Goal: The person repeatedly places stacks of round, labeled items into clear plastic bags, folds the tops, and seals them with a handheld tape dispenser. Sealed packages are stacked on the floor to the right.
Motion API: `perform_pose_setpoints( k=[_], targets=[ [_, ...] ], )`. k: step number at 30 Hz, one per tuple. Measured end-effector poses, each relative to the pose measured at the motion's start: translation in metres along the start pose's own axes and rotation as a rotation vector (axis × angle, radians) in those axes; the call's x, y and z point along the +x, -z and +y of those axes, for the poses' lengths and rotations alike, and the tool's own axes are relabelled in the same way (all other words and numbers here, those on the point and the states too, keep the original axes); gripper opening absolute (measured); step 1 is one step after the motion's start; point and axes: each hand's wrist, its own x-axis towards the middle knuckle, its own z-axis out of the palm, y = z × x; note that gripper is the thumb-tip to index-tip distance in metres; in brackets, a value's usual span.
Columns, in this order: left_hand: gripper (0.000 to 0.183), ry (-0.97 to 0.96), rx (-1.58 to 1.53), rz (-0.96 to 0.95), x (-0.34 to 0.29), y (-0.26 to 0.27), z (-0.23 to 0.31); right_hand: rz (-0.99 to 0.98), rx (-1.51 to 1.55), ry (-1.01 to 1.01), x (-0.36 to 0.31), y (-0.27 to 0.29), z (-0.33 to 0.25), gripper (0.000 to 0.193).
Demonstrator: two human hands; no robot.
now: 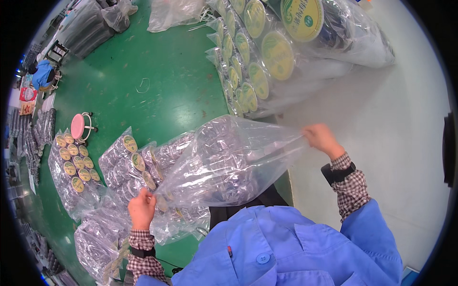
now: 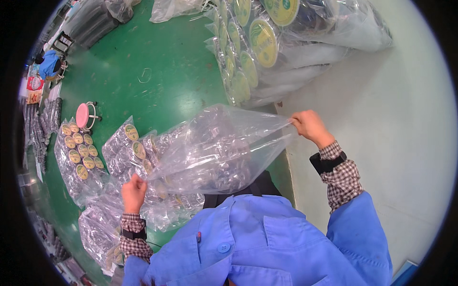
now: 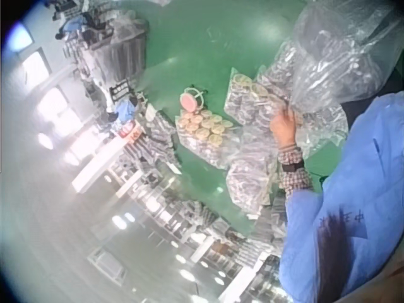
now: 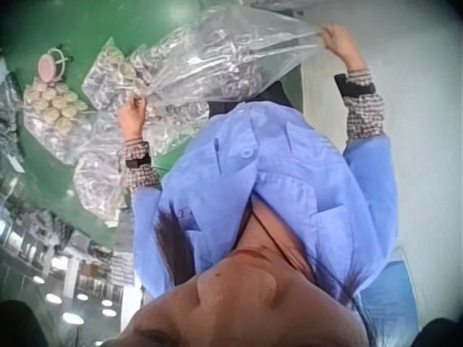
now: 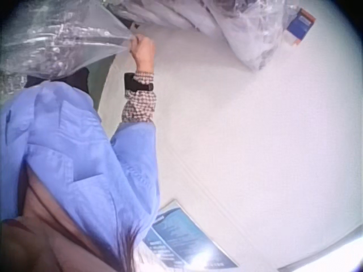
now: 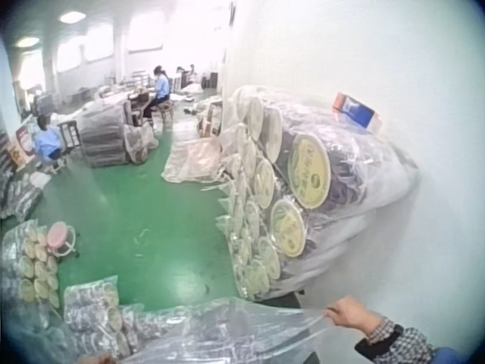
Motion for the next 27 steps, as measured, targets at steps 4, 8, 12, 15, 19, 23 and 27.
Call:
perform_pose_setpoints(
  k=[4,8,12,15,19,23,27],
  targets=[
    [0.033,-0.127,-0.259,0.320,0.032,0.022,0.093,0.325,0.087,0.327,-0.051,-0.003,-0.041,0.017],
    [0.062,-0.607,0.256,0.069,0.093,-0.026,0.237,-0.255,0.159,0.766,-0.069,-0.138,-0.074,0.058],
    [0.039,-0.489,0.124,-0.339,0.129,-0.072,0.235,-0.092,-0.331,0.568,0.044,-0.211,-0.116,0.065],
    [0.023,-0.767,0.105,-0.368,0.115,-0.088,0.226,0.233,-0.153,0.501,0.113,-0.244,-0.118,0.065],
    [0.018,-0.640,-0.222,-0.458,0.092,-0.094,0.221,0.113,-0.148,0.444,0.157,-0.281,-0.101,0.068],
    [0.022,-0.440,-0.420,-0.498,0.110,-0.071,0.205,0.200,-0.479,0.428,0.130,-0.259,-0.121,0.062],
    [0.034,-0.240,-0.539,-0.777,0.119,-0.065,0.188,-0.232,-0.068,0.691,-0.009,-0.253,-0.106,0.075]
  ],
)
